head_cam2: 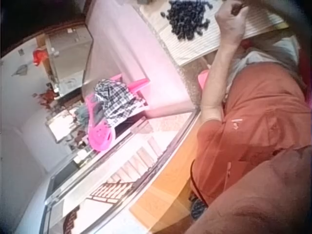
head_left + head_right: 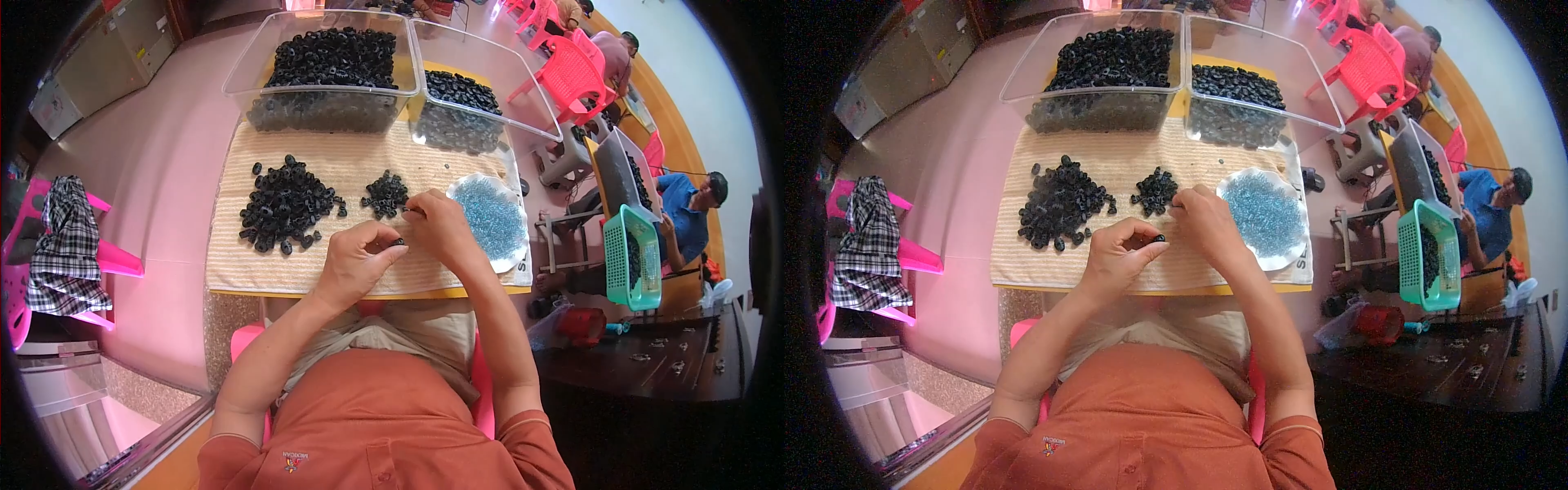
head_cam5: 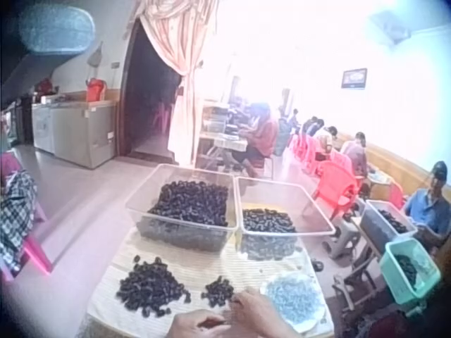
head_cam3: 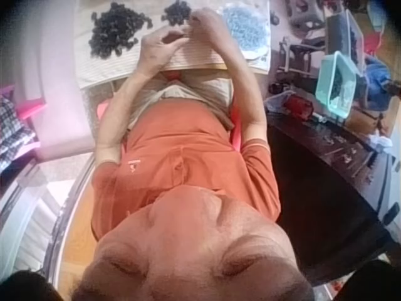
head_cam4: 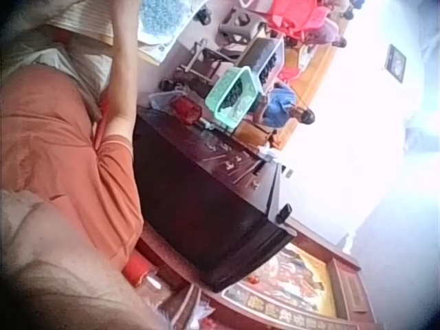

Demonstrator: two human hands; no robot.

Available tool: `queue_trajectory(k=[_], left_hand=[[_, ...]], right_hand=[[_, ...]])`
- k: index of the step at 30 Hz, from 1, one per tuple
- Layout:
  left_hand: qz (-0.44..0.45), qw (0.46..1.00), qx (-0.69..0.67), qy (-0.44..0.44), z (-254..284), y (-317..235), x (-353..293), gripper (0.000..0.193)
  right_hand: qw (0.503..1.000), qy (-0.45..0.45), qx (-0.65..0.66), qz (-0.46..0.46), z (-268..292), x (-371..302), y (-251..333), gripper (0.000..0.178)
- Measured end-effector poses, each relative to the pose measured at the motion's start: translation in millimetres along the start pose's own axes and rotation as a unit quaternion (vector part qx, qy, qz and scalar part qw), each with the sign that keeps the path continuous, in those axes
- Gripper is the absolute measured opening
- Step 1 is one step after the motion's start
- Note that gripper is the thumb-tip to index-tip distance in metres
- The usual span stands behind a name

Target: The person assembles small components by picking up black plastic parts from the table and small beads from a plate, then inserting the beads into the plastic parts by hand.

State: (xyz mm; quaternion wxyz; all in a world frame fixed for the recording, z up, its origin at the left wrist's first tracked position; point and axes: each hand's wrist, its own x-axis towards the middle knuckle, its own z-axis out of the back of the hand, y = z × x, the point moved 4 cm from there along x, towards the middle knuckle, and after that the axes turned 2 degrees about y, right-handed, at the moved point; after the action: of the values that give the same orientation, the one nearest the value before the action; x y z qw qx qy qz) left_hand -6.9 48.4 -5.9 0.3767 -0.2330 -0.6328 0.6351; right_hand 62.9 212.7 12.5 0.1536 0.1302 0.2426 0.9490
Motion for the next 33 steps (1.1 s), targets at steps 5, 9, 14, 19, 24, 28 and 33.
queue_trajectory(k=[5, 9, 14, 19, 24, 28, 33], left_hand=[[0.045, 0.999, -0.021, 0.000, 1.4, -0.5, 0.0, 0.014], [0.027, 0.999, -0.024, 0.005, -0.2, 3.0, 0.7, 0.014], [0.049, 0.996, -0.070, 0.010, -4.3, 9.6, -0.5, 0.014], [0.013, 0.997, -0.080, 0.007, -8.5, 10.5, -1.1, 0.015], [0.037, 0.996, -0.082, 0.019, -9.0, 14.5, -2.7, 0.019], [0.046, 0.998, -0.038, 0.029, -9.1, 9.5, -3.8, 0.020], [0.042, 0.998, -0.025, 0.035, -10.2, 5.1, -3.7, 0.019]], right_hand=[[0.991, -0.021, 0.127, -0.023, 9.8, -18.4, 7.9, 0.016], [0.957, -0.017, 0.284, -0.064, 1.2, -34.4, -1.6, 0.011], [0.929, -0.029, 0.362, -0.073, 1.1, -45.1, 6.1, 0.011], [0.955, -0.053, 0.291, 0.029, 6.0, -47.7, 12.4, 0.012], [0.946, -0.060, 0.314, 0.060, 2.7, -48.8, 12.2, 0.014], [0.937, -0.032, 0.346, 0.019, 2.8, -50.7, 11.3, 0.014], [0.936, -0.030, 0.351, 0.017, 1.2, -51.1, 7.4, 0.014]])
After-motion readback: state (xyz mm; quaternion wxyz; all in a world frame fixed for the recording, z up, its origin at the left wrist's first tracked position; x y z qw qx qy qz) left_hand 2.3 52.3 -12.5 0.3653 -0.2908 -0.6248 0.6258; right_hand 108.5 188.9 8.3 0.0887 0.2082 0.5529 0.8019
